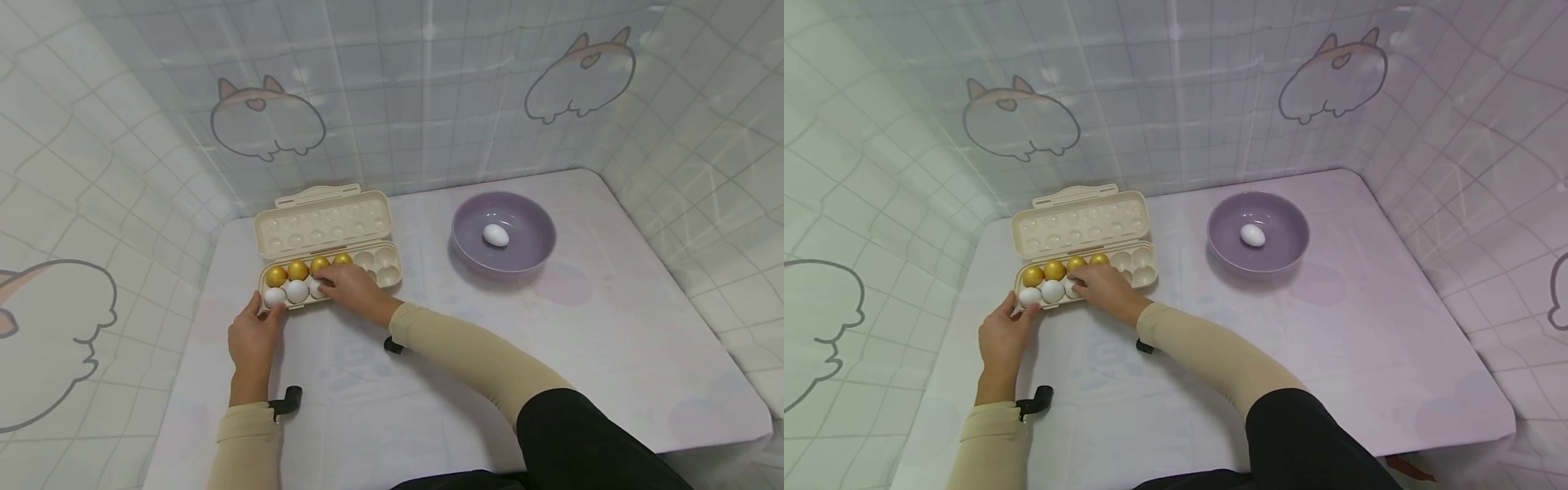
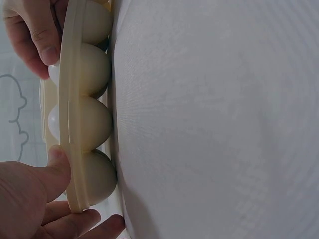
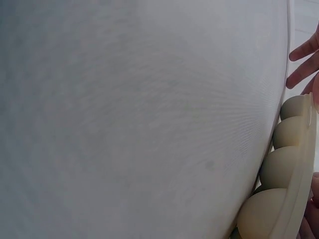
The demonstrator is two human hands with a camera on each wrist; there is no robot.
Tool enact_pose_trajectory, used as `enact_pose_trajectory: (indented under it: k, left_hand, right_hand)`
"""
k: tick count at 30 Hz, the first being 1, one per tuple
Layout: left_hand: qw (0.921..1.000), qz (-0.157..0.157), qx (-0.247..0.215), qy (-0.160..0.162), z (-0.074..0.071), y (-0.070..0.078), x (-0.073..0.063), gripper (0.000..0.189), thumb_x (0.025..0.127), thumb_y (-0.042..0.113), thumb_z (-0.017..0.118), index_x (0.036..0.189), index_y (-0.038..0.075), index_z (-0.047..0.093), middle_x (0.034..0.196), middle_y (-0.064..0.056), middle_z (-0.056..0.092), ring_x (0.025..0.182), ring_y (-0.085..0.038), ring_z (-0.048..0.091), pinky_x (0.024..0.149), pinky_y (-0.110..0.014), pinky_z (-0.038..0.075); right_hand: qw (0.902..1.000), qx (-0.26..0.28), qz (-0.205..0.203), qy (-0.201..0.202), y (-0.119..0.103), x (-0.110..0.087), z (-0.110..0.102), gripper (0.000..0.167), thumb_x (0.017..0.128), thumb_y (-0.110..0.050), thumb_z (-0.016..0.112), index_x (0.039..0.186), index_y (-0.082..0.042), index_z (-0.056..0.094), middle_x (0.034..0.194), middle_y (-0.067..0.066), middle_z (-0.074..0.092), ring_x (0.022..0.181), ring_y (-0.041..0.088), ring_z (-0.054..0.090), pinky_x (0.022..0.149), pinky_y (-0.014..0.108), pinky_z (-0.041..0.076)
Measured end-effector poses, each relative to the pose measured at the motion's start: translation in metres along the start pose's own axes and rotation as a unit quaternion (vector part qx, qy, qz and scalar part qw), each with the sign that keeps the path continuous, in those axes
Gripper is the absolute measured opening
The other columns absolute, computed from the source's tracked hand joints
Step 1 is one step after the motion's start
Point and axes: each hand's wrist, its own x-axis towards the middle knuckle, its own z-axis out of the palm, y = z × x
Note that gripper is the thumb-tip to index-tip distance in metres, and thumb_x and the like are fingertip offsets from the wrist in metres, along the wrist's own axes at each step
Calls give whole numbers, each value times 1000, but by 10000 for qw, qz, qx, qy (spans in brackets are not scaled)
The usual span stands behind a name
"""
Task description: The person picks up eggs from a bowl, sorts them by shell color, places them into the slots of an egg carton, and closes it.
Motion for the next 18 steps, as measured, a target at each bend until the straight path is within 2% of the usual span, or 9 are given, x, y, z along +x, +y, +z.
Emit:
enact_pose_trajectory:
  k: [6, 8, 13, 14, 15, 16, 18]
  left_hand:
    - [10000, -52, -24, -71, 1, 1, -1, 73, 101, 35, 73, 163, 18, 37, 156, -18, 52, 136, -41, 62, 118, -59, 44]
    - [10000, -30, -7, -59, 1, 1, -1, 73, 101, 35, 73, 163, 18, 37, 155, -19, 53, 136, -41, 63, 118, -59, 44]
    - [9999, -88, 53, -110, 1, 0, 2, 73, 102, 38, 71, 163, 19, 36, 159, -16, 49, 138, -40, 61, 118, -59, 44]
    - [9998, -120, 52, -134, 1, -1, 3, 74, 102, 38, 71, 164, 20, 35, 161, -16, 47, 139, -40, 61, 119, -59, 44]
    - [9998, -144, 59, -155, 1, -1, 3, 74, 102, 39, 70, 164, 20, 34, 162, -15, 47, 140, -40, 60, 119, -59, 43]
    - [9998, -143, 56, -157, 2, -2, 3, 74, 102, 38, 70, 164, 21, 34, 162, -15, 47, 140, -40, 60, 120, -58, 43]
    - [9998, -105, 62, -142, 2, -2, 3, 74, 102, 38, 70, 164, 21, 34, 161, -15, 48, 140, -40, 60, 120, -59, 43]
  right_hand:
    - [9997, 177, 171, -3, 2, -4, -7, 26, 102, -33, 72, 125, -23, 78, 116, -12, 80, 100, 4, 72, 85, 21, 59]
    - [9995, 293, 68, 89, 6, -6, -13, 27, 102, -33, 72, 125, -21, 78, 106, -10, 80, 91, 6, 70, 77, 20, 57]
    - [9985, 459, -43, 300, 19, -7, -30, 42, 101, -35, 73, 139, -18, 71, 124, -4, 80, 112, 10, 75, 97, 23, 59]
    - [9982, 494, 30, 327, 21, -7, -35, 46, 100, -37, 73, 142, -19, 69, 132, -4, 77, 119, 10, 74, 102, 25, 58]
    - [9977, 586, 141, 311, 23, -8, -39, 48, 100, -38, 73, 144, -20, 67, 139, -2, 73, 118, 13, 74, 106, 28, 57]
    - [9974, 607, 216, 322, 26, -9, -44, 49, 100, -39, 73, 145, -20, 67, 141, -2, 72, 111, 14, 76, 105, 28, 58]
    - [9963, 692, 368, 358, 30, -11, -55, 51, 100, -43, 72, 146, -22, 65, 144, -2, 70, 112, 13, 75, 107, 28, 57]
